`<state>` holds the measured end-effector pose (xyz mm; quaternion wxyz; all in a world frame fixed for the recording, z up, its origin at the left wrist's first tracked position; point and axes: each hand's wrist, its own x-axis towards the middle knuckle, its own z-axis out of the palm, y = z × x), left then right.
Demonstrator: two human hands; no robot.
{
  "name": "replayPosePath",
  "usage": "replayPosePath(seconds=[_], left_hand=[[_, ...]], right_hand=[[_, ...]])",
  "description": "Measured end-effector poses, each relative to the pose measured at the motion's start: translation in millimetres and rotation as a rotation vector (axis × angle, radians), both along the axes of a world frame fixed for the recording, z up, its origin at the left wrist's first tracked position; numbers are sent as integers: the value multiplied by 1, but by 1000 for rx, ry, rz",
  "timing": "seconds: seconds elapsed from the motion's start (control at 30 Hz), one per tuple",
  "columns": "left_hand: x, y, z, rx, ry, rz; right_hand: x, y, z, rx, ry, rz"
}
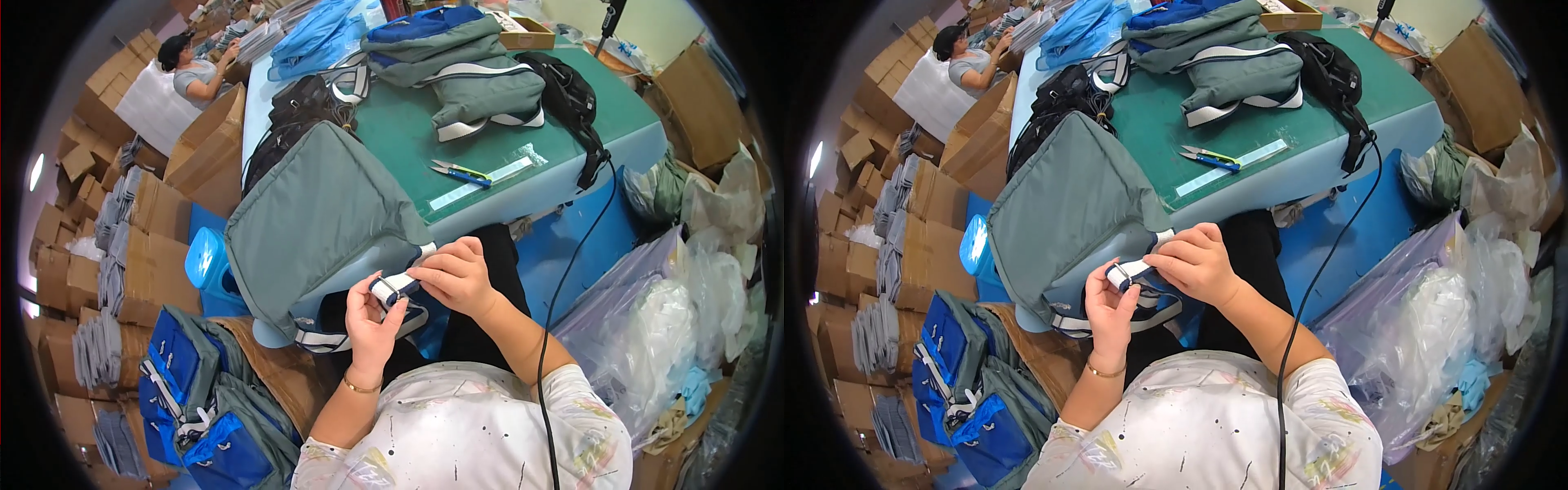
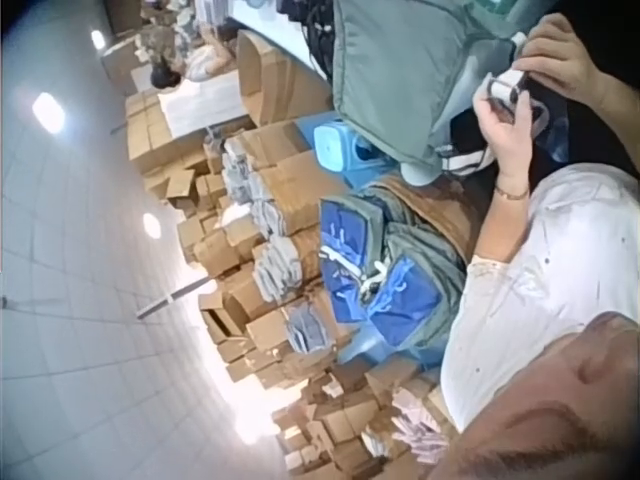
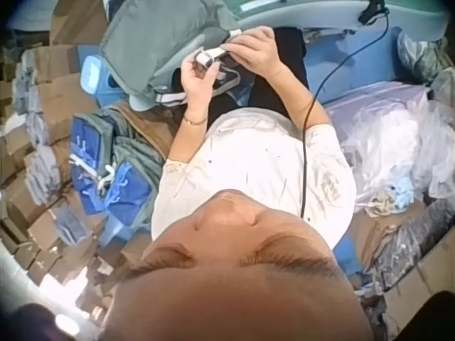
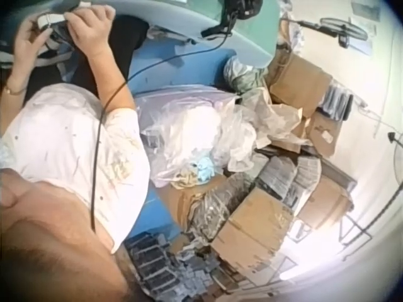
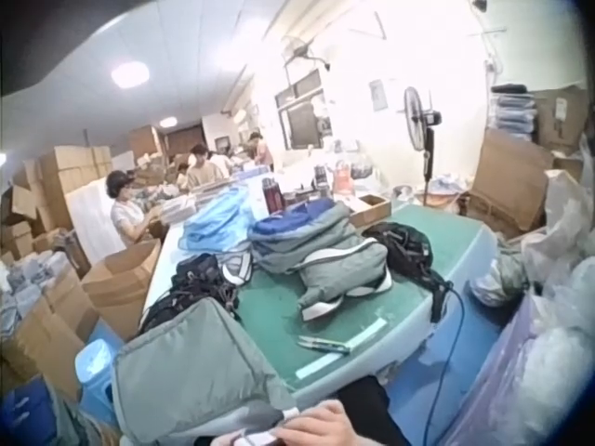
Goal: Trimming excess threads and attaching labels to bags in a production workshop.
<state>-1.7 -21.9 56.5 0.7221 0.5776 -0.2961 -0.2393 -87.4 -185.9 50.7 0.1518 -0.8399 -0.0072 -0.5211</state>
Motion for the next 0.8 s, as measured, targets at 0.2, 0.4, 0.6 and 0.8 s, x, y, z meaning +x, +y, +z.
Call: replayPosePath(seconds=[0.2,0.4,0.6,0.8], left_hand=[[-11,-7,4,-28,-35,9],[-6,-12,-6,-8,-38,48],[-1,-22,-13,83,-304,149],[-7,-33,-21,84,-952,287]], right_hand=[[4,12,1,57,-53,26],[7,18,-3,275,-15,248],[-12,27,-3,676,27,434],[-29,36,1,688,87,179]])
